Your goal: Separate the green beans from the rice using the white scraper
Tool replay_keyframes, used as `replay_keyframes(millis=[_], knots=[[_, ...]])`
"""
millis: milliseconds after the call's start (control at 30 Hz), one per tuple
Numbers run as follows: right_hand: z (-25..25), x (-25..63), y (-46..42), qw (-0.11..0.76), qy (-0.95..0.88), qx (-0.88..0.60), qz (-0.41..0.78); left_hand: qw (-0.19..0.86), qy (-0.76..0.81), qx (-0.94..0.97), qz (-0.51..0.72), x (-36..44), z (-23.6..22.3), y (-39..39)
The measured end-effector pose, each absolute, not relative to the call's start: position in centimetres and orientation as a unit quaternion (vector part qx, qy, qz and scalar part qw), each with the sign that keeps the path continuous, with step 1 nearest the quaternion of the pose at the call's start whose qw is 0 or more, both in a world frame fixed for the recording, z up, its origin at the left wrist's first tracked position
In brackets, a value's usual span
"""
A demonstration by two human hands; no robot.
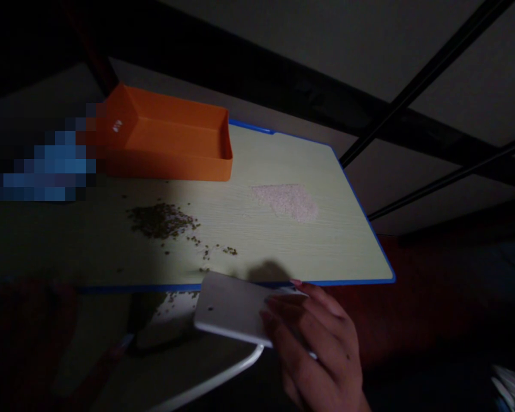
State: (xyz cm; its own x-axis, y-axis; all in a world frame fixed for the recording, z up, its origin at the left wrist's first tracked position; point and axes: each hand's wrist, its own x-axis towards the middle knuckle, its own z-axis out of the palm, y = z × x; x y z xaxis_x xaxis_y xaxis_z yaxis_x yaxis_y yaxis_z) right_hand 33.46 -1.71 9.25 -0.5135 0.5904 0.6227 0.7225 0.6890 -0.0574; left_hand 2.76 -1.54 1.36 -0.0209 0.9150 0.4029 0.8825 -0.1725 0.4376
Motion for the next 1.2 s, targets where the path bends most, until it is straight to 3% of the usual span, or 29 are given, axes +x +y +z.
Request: replay_keyframes(millis=[200, 733, 1033, 1200], knots=[[9.2, 33.1, -1.3, 0.35, -0.833, -0.416, -0.101, 0.023, 0.643, 0.701, 0.306, 2.9, 1.3, -1.5], [9.5, 32.9, -2.6, 0.322, -0.805, -0.495, -0.06, 0.023, 0.642, 0.705, 0.301, 2.9, 1.6, -1.6], [10.8, 32.1, -0.7, 0.362, -0.836, -0.4, -0.101, 0.026, 0.649, 0.7, 0.298, 2.7, 1.5, -1.9], [11.2, 32.4, -0.8, 0.304, -0.864, -0.392, -0.089, 0.027, 0.644, 0.706, 0.293, 2.8, 1.5, -1.6]])
